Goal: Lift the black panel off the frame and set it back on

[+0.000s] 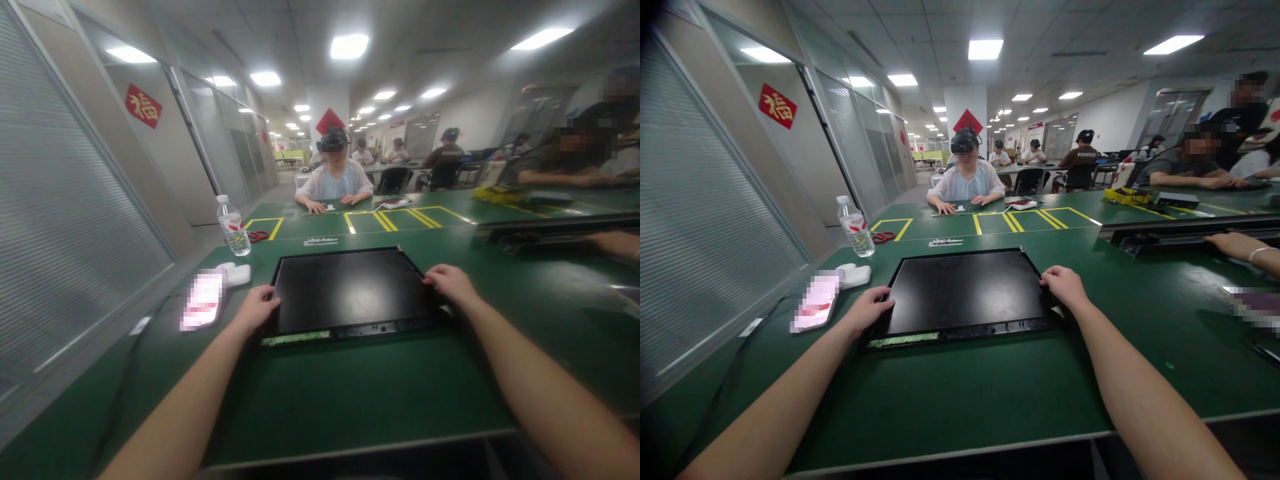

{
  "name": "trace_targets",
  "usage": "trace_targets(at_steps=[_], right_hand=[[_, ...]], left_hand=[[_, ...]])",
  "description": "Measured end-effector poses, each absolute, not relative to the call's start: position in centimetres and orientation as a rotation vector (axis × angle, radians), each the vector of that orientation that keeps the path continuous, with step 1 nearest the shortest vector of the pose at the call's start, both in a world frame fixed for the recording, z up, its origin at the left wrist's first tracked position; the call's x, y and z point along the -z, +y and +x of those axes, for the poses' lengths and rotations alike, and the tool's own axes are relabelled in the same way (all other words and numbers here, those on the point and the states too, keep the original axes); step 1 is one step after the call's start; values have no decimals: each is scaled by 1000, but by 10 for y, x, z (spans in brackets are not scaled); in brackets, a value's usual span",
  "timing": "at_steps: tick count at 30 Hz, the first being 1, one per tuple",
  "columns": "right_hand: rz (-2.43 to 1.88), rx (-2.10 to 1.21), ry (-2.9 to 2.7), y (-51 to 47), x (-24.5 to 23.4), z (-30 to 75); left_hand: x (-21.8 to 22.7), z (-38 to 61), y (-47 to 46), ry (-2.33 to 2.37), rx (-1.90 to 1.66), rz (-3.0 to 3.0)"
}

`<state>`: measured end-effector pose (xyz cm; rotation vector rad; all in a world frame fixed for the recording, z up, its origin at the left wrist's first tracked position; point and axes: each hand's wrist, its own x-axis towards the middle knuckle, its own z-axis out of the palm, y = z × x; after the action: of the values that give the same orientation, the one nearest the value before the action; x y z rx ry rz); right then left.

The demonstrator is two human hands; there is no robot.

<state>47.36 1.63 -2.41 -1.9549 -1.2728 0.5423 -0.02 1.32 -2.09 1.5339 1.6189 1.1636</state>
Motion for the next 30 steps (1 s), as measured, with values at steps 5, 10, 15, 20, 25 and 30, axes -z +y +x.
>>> trace_targets(at_steps=[5,10,15,20,25,30], right_hand=[[-1939,-579,-1218,16,24,473],[-1903,-582,-1209,17,25,473],[-1898,-603,-1184,19,26,475],[-1886,-633,-1160,19,27,475],[-1887,-636,-1159,19,28,476],[-1912,-598,-1210,17,27,475]], left_hand=[[21,0,14,1711,-1022,1685],[25,-1,15,1710,-1035,1651],[26,-2,15,1729,-1040,1645],[23,0,14,1755,-1047,1631],[23,1,14,1735,-1017,1680],[30,-3,19,1801,-969,1744]])
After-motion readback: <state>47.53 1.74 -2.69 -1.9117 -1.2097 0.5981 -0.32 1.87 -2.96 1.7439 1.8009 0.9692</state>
